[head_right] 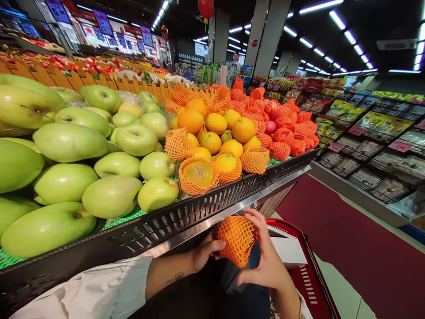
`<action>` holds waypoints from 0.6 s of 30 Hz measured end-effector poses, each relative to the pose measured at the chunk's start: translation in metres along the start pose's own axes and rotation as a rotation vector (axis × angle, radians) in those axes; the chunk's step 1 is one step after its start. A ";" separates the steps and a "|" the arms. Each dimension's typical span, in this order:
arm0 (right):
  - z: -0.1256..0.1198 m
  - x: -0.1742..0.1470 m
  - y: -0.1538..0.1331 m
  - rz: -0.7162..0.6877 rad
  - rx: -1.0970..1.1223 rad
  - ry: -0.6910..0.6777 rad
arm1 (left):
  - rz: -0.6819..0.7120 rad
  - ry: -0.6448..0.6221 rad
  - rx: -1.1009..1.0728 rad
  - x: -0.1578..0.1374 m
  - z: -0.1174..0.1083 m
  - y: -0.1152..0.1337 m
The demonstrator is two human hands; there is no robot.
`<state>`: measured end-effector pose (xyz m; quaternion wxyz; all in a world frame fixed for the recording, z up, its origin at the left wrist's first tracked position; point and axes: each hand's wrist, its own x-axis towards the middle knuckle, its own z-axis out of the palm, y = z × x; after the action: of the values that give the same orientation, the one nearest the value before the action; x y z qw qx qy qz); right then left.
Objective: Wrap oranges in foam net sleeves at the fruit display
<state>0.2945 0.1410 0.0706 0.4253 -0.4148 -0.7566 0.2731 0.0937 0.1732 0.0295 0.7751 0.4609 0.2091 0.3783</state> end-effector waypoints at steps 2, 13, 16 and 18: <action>0.010 -0.001 0.009 0.061 -0.005 -0.118 | 0.012 -0.004 0.032 -0.001 -0.002 -0.004; 0.007 0.024 0.074 0.242 0.375 0.873 | 0.200 -0.125 0.594 0.003 -0.017 -0.013; -0.054 0.074 0.059 0.013 0.119 1.071 | 0.163 -0.099 0.706 0.004 -0.017 -0.009; -0.096 0.116 0.051 -0.112 -0.150 1.044 | 0.134 -0.119 0.752 0.003 -0.015 -0.007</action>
<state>0.3638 0.2721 0.1267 0.7283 -0.4840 -0.4828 -0.0477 0.0880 0.1818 0.0157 0.5363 0.7468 0.2572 0.2974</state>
